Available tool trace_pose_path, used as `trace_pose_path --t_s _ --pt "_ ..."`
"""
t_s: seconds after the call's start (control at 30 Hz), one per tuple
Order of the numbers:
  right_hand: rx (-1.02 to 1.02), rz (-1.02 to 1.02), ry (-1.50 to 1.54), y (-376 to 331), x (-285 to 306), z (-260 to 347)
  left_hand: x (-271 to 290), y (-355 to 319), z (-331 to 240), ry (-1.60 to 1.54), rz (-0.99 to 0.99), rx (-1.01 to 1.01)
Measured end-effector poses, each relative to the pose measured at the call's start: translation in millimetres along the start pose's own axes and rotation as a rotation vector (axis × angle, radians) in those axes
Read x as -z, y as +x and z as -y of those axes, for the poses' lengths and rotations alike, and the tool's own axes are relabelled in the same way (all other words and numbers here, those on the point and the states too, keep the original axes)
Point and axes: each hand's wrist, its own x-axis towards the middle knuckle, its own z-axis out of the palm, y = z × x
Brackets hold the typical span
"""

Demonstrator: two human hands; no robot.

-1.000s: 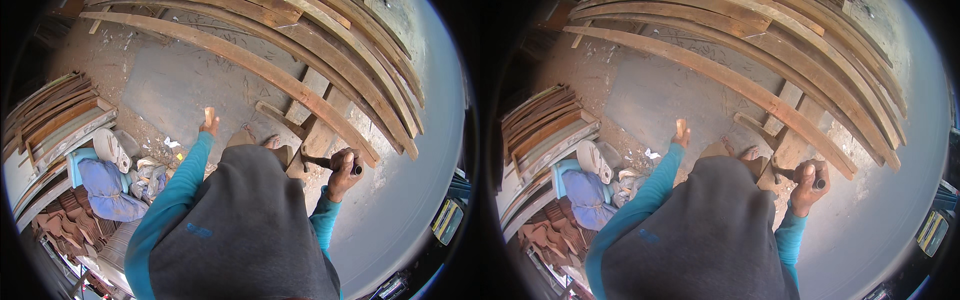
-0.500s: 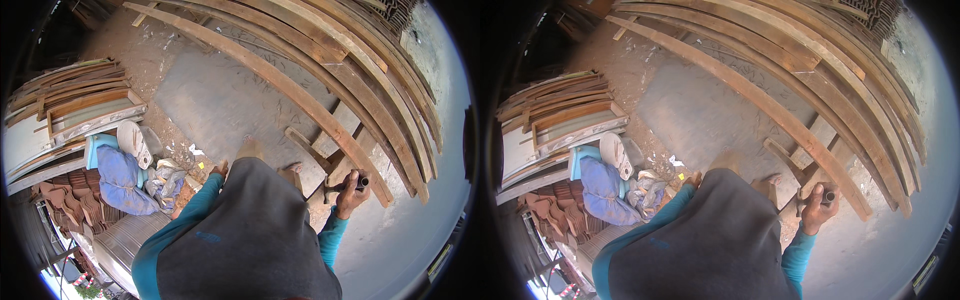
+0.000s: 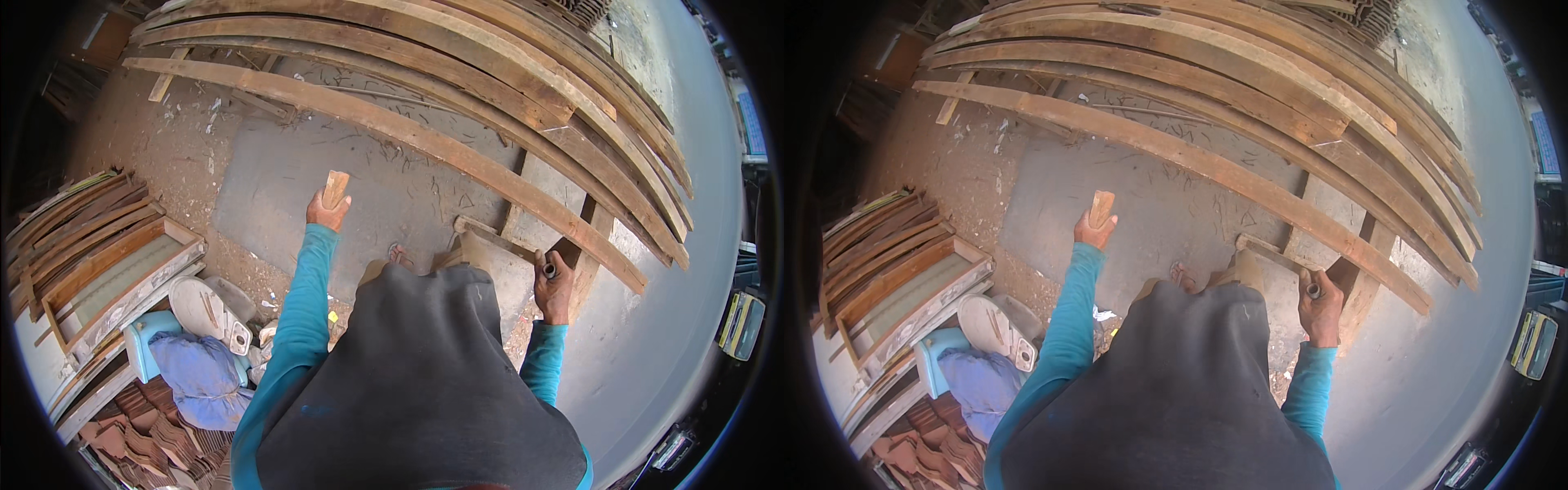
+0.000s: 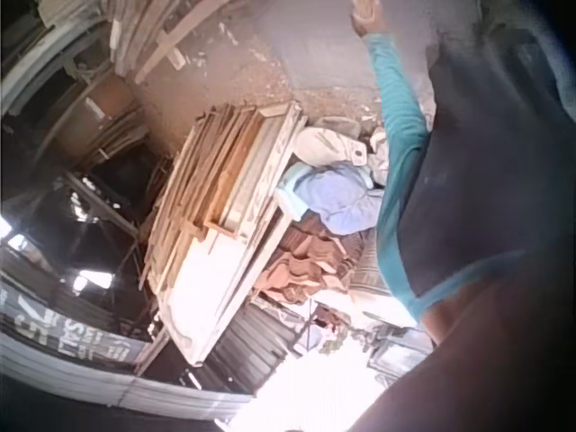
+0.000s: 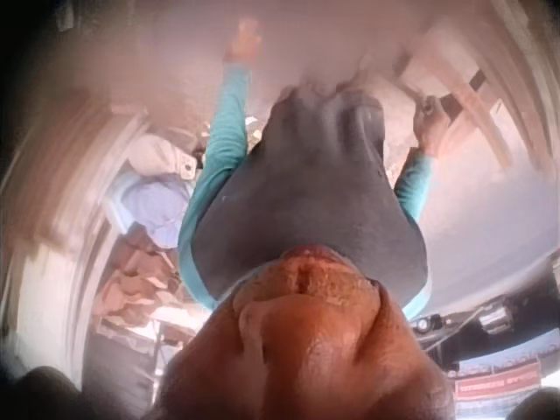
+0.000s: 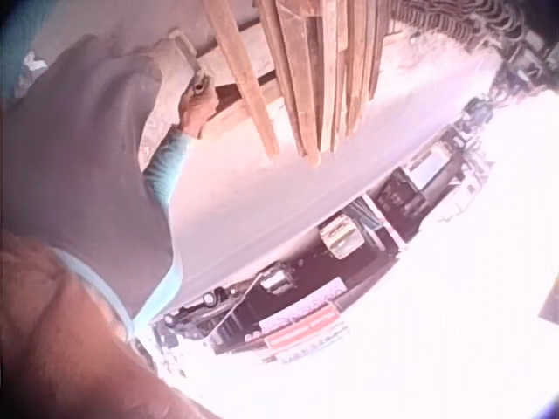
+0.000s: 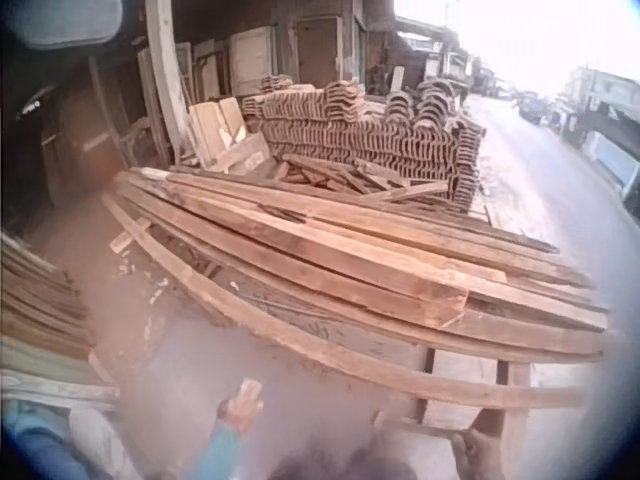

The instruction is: The person removes nails from a wooden board using a hammer and a small wooden block for leverage.

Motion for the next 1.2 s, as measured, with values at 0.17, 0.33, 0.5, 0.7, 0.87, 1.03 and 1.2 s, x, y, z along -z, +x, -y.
trace_pose_path --t_s 0.17,0.33,0.5,0.7,0.87,1.03,1.2 --pt "-0.114 0.316 0.185 34.4 -51.2 62.5 11.3 119.8 -91.9 0.087 0.100 -0.311" --pt "-0.310 0.436 0.460 74.9 -111.6 83.5 2.7 250.9 -148.2 0.409 0.203 -0.875" --pt "-0.276 0.377 0.369 140.0 -131.7 103.5 0.7 336.9 -200.6 0.830 0.598 -0.547" --pt "-0.204 0.656 0.189 217.5 -117.8 169.6 11.2 407.4 -237.9 0.960 0.989 -0.323" --pt "-0.243 0.493 0.243 228.1 -154.1 192.4 25.0 452.5 -243.4 1.048 1.231 -0.375" --pt "-0.320 0.395 0.329 234.5 -157.3 221.1 33.2 453.4 -252.4 1.006 1.196 -0.386" --pt "-0.337 0.271 0.496 218.2 -166.0 287.3 84.8 399.2 -217.5 1.026 0.941 -0.602"
